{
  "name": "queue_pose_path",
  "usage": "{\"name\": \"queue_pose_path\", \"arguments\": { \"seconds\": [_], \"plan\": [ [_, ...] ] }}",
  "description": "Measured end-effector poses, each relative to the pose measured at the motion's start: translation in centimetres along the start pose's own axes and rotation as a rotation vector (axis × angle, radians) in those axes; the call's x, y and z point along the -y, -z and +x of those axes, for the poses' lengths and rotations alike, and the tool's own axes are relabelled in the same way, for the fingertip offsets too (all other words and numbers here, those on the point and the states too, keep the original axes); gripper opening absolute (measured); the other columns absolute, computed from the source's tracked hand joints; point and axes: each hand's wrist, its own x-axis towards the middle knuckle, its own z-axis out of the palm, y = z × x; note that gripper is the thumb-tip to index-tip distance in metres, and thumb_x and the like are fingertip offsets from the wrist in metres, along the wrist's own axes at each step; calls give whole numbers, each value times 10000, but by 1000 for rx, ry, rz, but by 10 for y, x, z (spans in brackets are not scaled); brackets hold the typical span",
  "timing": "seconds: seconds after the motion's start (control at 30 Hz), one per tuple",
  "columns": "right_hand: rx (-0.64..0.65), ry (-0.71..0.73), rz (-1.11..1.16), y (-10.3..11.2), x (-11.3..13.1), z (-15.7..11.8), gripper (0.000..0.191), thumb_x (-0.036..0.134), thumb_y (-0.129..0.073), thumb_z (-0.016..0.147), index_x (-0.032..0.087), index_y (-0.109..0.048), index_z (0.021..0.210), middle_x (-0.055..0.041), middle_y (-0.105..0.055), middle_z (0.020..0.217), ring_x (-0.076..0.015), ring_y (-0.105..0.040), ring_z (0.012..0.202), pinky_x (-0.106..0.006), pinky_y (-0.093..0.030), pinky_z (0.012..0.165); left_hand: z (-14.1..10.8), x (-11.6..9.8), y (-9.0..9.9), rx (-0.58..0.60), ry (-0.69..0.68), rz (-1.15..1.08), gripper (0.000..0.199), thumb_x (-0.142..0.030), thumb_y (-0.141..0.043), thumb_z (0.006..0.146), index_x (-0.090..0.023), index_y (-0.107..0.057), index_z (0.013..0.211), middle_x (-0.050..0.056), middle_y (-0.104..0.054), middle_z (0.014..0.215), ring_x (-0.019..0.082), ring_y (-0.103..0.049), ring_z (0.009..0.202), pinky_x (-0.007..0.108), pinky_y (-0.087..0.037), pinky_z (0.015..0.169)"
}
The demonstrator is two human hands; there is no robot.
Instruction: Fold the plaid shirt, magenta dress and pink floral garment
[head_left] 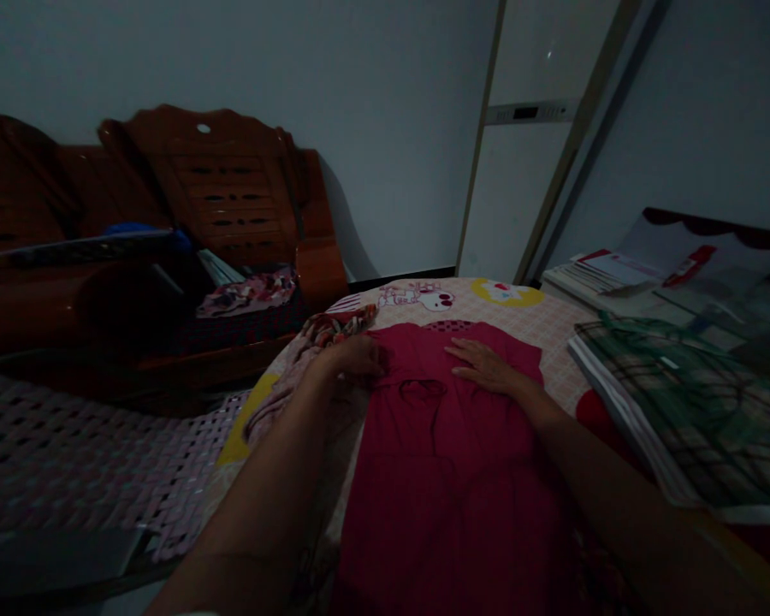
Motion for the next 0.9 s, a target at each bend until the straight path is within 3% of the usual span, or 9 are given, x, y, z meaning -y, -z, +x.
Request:
{"name": "queue_pose_path", "arguments": {
  "seconds": [0.23, 0.37, 0.5, 0.6, 0.7, 0.8, 0.9],
  "plan": [
    [-28, 33, 47, 0, -3, 2, 539, 486, -510, 952, 282, -469, 1449, -89, -383, 1556, -262, -341, 1442, -502, -283, 1173, -10, 6, -10, -38, -61, -151, 240, -361, -732, 629, -178, -584, 581, 0, -609, 531, 132, -547, 485, 215, -364, 465],
    [12, 11, 100, 17, 3, 1, 502, 419, -552, 939, 265, -514, 1415, -84, -416, 1538, -255, -369, 1428, -492, -311, 1163, -4, 14, -22, -29, -127, -362, 306, -386, -751, 601, -183, -522, 619, -30, -578, 533, 123, -557, 500, 213, -392, 478],
    [139, -6, 139, 50, 31, -14, 372, 403, -540, 947, 276, -641, 1281, -45, -596, 1383, -250, -535, 1294, -453, -406, 1111, 0, 20, -26, 45, -179, -584, 354, -373, -782, 570, -189, -513, 709, -48, -586, 553, 110, -559, 487, 210, -408, 482],
    [100, 56, 203, 66, 63, -32, 346, 414, -533, 949, 320, -651, 1261, -11, -632, 1338, -244, -574, 1244, -426, -447, 1075, -1, 20, -25, 71, -226, -699, 357, -317, -797, 559, -184, -520, 741, -59, -578, 561, 97, -555, 477, 201, -409, 483],
    [66, 113, 344, 56, 84, -43, 339, 362, -519, 953, 287, -654, 1255, -31, -653, 1309, -236, -598, 1215, -426, -467, 1052, -6, 16, -22, 26, -238, -783, 334, -264, -788, 573, -175, -549, 789, -57, -593, 592, 96, -567, 491, 211, -436, 507],
    [-141, 23, 419, 26, 86, -43, 347, 290, -514, 936, 235, -659, 1245, -79, -678, 1261, -241, -628, 1169, -450, -484, 1024, -12, 11, -17, -52, -289, -805, 272, -252, -746, 652, -157, -611, 869, -29, -640, 656, 96, -586, 541, 224, -467, 562],
    [-282, 31, 383, -2, 77, -40, 320, 248, -506, 924, 213, -695, 1180, -106, -671, 1264, -240, -613, 1192, -453, -457, 1057, -15, 6, -11, -127, -301, -780, 211, -258, -725, 703, -137, -649, 858, -5, -660, 672, 96, -592, 569, 227, -478, 599]
  ]
}}
